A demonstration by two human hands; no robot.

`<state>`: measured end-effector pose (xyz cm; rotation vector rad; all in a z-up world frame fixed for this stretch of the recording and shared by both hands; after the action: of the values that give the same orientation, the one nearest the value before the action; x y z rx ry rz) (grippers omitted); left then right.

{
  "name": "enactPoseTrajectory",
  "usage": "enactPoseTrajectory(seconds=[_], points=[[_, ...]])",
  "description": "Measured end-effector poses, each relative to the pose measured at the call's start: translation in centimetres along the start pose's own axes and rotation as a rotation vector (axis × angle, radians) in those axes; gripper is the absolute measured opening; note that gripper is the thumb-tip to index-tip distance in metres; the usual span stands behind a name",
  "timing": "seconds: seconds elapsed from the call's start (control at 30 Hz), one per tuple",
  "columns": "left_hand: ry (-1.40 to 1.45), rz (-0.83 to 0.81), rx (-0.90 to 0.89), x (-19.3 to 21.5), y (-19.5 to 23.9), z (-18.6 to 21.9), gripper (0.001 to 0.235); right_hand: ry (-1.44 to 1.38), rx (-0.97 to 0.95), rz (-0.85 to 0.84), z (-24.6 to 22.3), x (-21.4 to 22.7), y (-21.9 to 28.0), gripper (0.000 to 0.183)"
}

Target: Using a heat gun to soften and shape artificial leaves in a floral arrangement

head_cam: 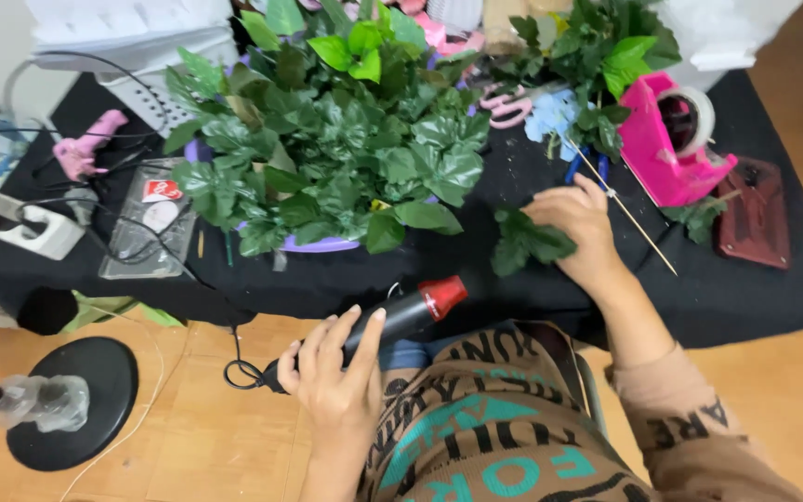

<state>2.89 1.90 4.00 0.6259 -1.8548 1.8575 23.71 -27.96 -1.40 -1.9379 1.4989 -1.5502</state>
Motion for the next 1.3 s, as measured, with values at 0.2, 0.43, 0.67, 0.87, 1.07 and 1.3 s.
enactPoseTrajectory(seconds=[0.2,0.43,0.67,0.87,1.07,1.3], points=[[0.056,-0.06,-0.023,-0.7,0.4,0.7,0.041,0.002,-0.079,-0.192,-0.4,-0.5,-1.0,0.012],[0.079,-0.085,-0.01,-1.0,0.6,0.6,0.039,0.108,-0.187,-0.257,-0.9,1.5,-0.6,0.03],[0.088,-0.031,0.015,-0.7,0.8,0.4,0.039,-0.288,-0.348,-0.078,-4.8,3.9,1.0,0.036],[0.096,-0.049,0.026,-0.4,1.1,0.0,0.043,-0.183,-0.389,-0.068,-5.8,0.1,1.6,0.053],[0.097,0.011,0.079,0.3,1.0,-1.6,0.042,-0.174,-0.479,0.012,-5.3,1.8,-0.4,0.037],[0.059,0.071,0.164,2.1,0.5,-4.3,0.037,-0.21,-0.34,-0.066,-11.1,6.1,-11.7,0.04]])
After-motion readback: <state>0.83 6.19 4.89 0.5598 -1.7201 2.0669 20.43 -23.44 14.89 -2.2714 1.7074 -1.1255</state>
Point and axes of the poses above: each hand's wrist, its own y-axis away from the middle knuckle, its own x-axis out of the back of the hand, z = x × y, the point moved 6 cm from there along -y, towards the middle knuckle, and after that the axes turned 13 degrees about -y, right-handed, at the moved point
